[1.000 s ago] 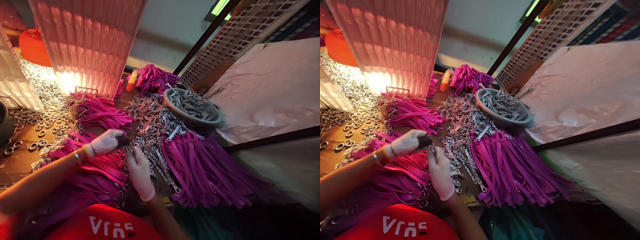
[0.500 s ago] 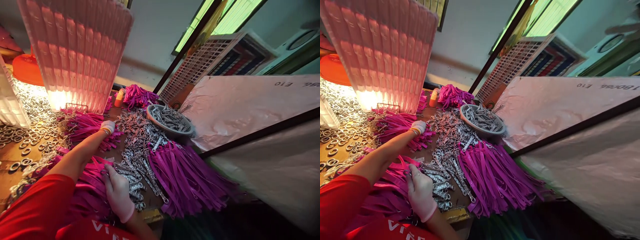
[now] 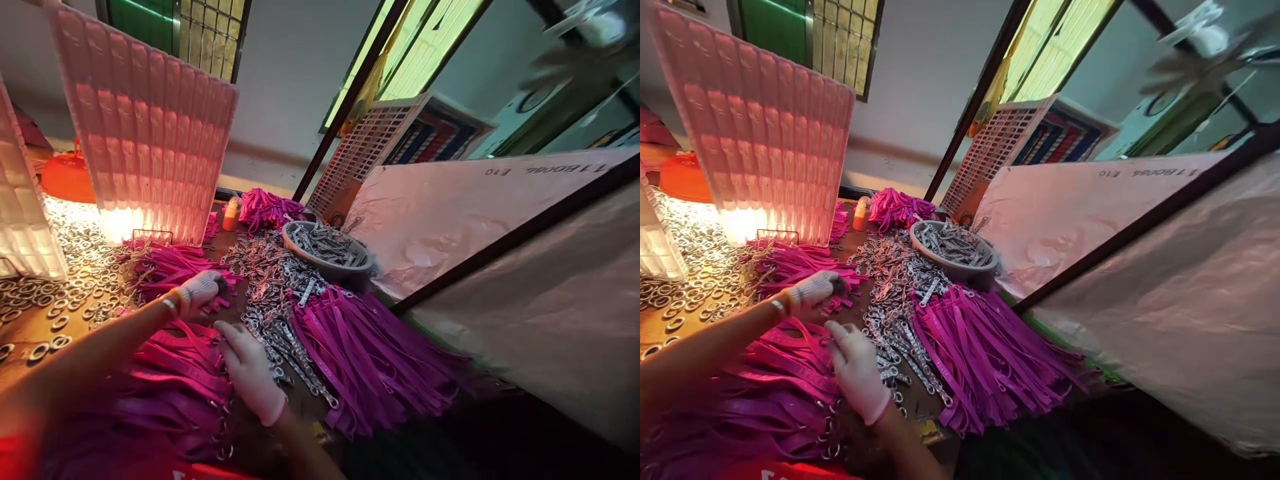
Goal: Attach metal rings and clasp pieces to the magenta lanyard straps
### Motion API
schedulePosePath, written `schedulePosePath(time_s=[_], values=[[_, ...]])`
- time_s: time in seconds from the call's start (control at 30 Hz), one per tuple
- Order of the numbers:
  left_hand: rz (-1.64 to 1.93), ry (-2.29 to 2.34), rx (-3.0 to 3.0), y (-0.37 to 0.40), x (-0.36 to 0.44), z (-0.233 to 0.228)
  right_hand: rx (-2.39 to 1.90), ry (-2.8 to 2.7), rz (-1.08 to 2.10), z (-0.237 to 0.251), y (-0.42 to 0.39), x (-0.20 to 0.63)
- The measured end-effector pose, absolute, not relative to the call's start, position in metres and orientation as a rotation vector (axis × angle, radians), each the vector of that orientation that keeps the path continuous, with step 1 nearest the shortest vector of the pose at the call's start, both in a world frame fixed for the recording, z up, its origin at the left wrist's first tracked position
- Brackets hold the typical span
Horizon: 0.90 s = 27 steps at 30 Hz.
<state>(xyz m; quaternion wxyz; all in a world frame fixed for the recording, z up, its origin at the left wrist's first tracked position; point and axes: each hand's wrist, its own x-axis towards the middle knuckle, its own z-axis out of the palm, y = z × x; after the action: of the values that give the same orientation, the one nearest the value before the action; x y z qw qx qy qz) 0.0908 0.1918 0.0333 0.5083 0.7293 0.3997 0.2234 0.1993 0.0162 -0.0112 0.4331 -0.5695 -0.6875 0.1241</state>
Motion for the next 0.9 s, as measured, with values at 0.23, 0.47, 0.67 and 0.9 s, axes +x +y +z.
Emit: schedulePosePath(time_s=[0.23, 0.47, 0.67, 0.9], values=[[0.656, 0.824, 1.151, 0.098, 0.017, 0.002, -1.428, -1.763, 0.368, 0.011, 0.032, 0.194], [0.701, 0.905, 1.094, 0.083, 0.013, -0.001, -1.816, -2.199, 0.071, 0.021, 0.026, 0.173], [0.611, 1.052, 1.815, 0.082, 0.009, 0.005, -1.846, -2.346, -0.016, 0.024, 0.027, 0.177], [0.543, 0.998, 1.59, 0.081, 0.005, -0.01, -1.813, -2.152, 0.203, 0.016, 0.03, 0.174]])
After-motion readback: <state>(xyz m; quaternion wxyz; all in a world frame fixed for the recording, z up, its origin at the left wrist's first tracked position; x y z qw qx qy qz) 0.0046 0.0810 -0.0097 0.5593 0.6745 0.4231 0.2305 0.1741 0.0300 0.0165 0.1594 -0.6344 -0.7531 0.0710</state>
